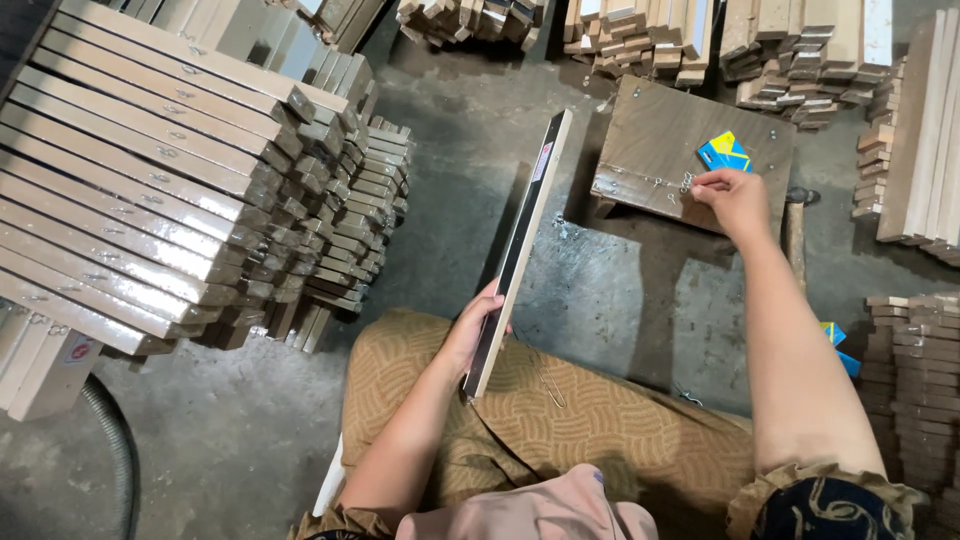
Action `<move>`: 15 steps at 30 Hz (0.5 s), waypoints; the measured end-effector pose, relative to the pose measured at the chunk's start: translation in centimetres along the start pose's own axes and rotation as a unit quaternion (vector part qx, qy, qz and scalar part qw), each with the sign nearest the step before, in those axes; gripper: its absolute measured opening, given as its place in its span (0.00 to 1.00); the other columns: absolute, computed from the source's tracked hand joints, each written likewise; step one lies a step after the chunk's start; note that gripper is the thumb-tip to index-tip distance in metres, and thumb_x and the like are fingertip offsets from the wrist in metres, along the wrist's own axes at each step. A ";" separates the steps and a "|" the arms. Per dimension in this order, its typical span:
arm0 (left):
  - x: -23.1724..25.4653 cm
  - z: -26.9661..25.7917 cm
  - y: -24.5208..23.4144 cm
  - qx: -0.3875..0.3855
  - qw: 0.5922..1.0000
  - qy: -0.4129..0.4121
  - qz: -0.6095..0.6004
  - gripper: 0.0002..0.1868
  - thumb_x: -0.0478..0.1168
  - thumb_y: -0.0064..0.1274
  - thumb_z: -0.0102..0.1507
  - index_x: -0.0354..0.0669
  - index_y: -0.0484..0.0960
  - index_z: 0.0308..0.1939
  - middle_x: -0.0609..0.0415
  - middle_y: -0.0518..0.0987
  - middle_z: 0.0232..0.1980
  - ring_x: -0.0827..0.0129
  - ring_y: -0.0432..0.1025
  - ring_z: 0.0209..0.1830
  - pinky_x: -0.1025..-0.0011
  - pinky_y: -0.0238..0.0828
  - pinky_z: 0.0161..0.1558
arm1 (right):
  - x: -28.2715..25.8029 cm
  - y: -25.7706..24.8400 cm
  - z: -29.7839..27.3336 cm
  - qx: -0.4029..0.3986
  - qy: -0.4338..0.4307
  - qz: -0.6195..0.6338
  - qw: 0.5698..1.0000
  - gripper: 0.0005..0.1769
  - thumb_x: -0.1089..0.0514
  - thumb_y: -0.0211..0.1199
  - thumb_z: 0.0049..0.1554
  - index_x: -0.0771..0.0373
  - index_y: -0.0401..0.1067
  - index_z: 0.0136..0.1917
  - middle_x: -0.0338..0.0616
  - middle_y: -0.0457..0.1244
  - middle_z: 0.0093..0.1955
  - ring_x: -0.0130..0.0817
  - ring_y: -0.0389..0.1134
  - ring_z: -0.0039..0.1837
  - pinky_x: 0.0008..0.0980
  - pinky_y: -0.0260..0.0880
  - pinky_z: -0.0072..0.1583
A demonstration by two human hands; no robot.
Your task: Attaching metal hooks and wires to wooden and metal components for assembly in a warehouse setting.
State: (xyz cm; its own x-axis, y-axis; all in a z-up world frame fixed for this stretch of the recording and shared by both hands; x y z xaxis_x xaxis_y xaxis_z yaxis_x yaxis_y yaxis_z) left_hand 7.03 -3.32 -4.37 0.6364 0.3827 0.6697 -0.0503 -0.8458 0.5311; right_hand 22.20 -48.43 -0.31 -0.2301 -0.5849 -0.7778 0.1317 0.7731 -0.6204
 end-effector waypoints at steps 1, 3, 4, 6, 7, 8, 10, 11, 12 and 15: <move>0.1 -0.1 0.1 0.001 1.000 0.000 0.002 0.37 0.50 0.54 0.61 0.56 0.67 0.75 0.44 0.74 0.25 0.64 0.75 0.22 0.71 0.77 0.18 | 0.2 -0.1 0.0 0.006 0.008 0.028 1.000 0.13 0.65 0.67 0.58 0.52 0.79 0.56 0.40 0.71 0.46 0.24 0.72 0.49 0.25 0.71 0.55; 0.3 -0.2 0.3 0.001 1.000 0.000 0.003 0.37 0.50 0.54 0.61 0.56 0.67 0.75 0.44 0.74 0.25 0.63 0.74 0.22 0.71 0.77 0.18 | 0.4 -0.3 0.0 0.013 0.016 0.056 0.998 0.13 0.66 0.66 0.60 0.55 0.78 0.57 0.42 0.71 0.47 0.25 0.72 0.49 0.25 0.71 0.56; 0.4 -0.2 0.3 0.004 1.000 0.000 0.002 0.37 0.49 0.54 0.60 0.55 0.68 0.75 0.44 0.75 0.25 0.63 0.76 0.24 0.70 0.78 0.19 | 0.7 -0.3 0.0 0.018 0.029 0.094 0.995 0.13 0.66 0.64 0.62 0.58 0.77 0.60 0.44 0.70 0.49 0.25 0.72 0.51 0.24 0.72 0.58; 0.4 -0.3 0.2 0.007 1.000 0.000 -0.001 0.37 0.49 0.55 0.60 0.55 0.68 0.75 0.43 0.76 0.26 0.63 0.77 0.25 0.70 0.78 0.19 | 0.8 -0.2 -0.3 0.021 0.041 0.132 0.990 0.13 0.67 0.61 0.65 0.61 0.75 0.62 0.45 0.70 0.52 0.25 0.72 0.52 0.24 0.72 0.60; 0.3 -0.2 0.2 0.004 1.000 0.000 0.001 0.37 0.49 0.55 0.60 0.55 0.68 0.75 0.43 0.76 0.27 0.62 0.77 0.26 0.70 0.78 0.19 | 1.0 -0.2 -0.6 0.031 0.057 0.202 0.977 0.12 0.63 0.64 0.63 0.58 0.75 0.61 0.40 0.70 0.51 0.19 0.72 0.49 0.16 0.74 0.55; 0.2 -0.3 0.2 0.002 1.000 -0.001 0.002 0.38 0.49 0.55 0.60 0.55 0.67 0.75 0.43 0.76 0.28 0.62 0.77 0.27 0.70 0.78 0.19 | 1.2 -0.2 -1.1 0.040 0.074 0.271 0.959 0.12 0.60 0.68 0.62 0.56 0.76 0.60 0.34 0.71 0.50 0.12 0.72 0.46 0.09 0.76 0.50; 0.4 -0.7 0.4 0.002 1.000 0.003 0.005 0.37 0.49 0.55 0.60 0.55 0.68 0.75 0.43 0.76 0.28 0.61 0.78 0.27 0.69 0.78 0.19 | -2.3 0.3 -4.1 0.016 0.085 0.338 0.937 0.13 0.62 0.66 0.62 0.60 0.75 0.61 0.38 0.71 0.51 0.15 0.72 0.46 0.11 0.76 0.51; 0.6 -0.8 0.5 0.001 1.000 0.006 0.010 0.37 0.49 0.56 0.60 0.55 0.68 0.75 0.43 0.76 0.29 0.60 0.78 0.28 0.69 0.79 0.20 | -4.2 0.8 -5.6 -0.007 0.095 0.405 0.909 0.13 0.63 0.64 0.62 0.63 0.74 0.61 0.42 0.70 0.51 0.18 0.72 0.47 0.14 0.77 0.53; 0.8 -1.0 0.7 -0.001 1.000 0.009 0.010 0.37 0.49 0.56 0.60 0.55 0.68 0.75 0.43 0.76 0.29 0.60 0.78 0.28 0.69 0.79 0.20 | -5.5 0.7 -7.1 -0.007 0.093 0.404 0.910 0.13 0.63 0.64 0.62 0.63 0.74 0.61 0.42 0.70 0.51 0.18 0.72 0.47 0.14 0.77 0.53; 1.1 -1.9 1.2 -0.009 1.000 0.015 0.019 0.38 0.49 0.56 0.60 0.54 0.68 0.75 0.43 0.76 0.29 0.60 0.78 0.28 0.69 0.79 0.19 | -9.9 1.0 -12.5 -0.034 0.077 0.400 0.913 0.15 0.63 0.64 0.63 0.66 0.73 0.63 0.44 0.70 0.54 0.21 0.73 0.49 0.18 0.76 0.56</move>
State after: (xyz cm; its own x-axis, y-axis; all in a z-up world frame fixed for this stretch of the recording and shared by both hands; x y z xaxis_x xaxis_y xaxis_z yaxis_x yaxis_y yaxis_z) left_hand 6.19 -3.23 -2.04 0.6097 0.3623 0.7050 -0.0884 -0.8528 0.5147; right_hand 12.51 -38.80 7.99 -0.2199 0.2113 -0.9524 0.2587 0.9539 0.1519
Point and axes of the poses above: each hand's wrist, its own z-axis towards the middle knuckle, its own y-axis out of the palm, x = y × z, the point moved 9 cm from there along z, towards the middle knuckle
